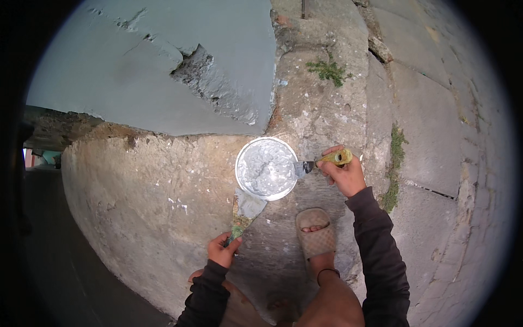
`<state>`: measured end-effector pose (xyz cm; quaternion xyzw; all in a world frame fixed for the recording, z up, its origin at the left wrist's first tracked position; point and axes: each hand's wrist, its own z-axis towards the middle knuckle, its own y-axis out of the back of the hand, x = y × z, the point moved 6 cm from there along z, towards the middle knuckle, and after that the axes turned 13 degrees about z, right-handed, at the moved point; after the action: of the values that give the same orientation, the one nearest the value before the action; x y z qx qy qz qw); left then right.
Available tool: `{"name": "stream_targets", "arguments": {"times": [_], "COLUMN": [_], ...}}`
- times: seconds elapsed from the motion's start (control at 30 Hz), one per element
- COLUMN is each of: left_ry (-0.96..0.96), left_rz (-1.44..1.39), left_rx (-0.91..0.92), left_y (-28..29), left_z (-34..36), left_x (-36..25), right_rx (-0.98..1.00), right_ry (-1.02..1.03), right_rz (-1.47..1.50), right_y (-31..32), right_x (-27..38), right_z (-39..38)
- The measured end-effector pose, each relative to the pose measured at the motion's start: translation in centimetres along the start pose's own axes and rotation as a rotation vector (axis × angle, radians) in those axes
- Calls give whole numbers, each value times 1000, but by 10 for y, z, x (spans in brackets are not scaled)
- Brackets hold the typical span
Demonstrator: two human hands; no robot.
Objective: The person scoops cement from a bucket with a small trowel and applies it to a concrete wall using a larger trowel, smoothing the surface repeatedly. The person works on a localized patch near the base of the wall, transferring material between tools and spreading it evenly.
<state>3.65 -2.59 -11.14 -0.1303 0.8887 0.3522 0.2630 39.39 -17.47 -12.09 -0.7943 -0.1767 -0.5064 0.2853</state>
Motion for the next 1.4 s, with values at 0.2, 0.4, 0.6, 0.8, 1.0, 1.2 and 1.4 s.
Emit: {"name": "stream_targets", "arguments": {"times": [0.2,0.4,0.6,0.8,1.0,1.2,1.4], "left_ry": [115,115,125,129,150,194,211], "left_rz": [-14,-49,-91,-146,-153,-212,-223], "left_rx": [75,112,127,147,143,178,171], "left_y": [-4,-1,-4,-7,-8,-12,-8], "left_z": [4,13,15,17,18,19,18], "left_x": [4,8,8,9,11,15,12], "right_rx": [-18,182,364,210,317,148,-108], "right_ry": [63,-12,-115,-124,-131,-177,-168], "right_rz": [-21,0,-96,-132,-1,-53,3], "right_y": [-11,-38,-48,-50,-56,-49,-23], "right_x": [-11,-12,-11,-13,-24,-44,-56], "right_z": [42,67,73,66,46,21,0]}}
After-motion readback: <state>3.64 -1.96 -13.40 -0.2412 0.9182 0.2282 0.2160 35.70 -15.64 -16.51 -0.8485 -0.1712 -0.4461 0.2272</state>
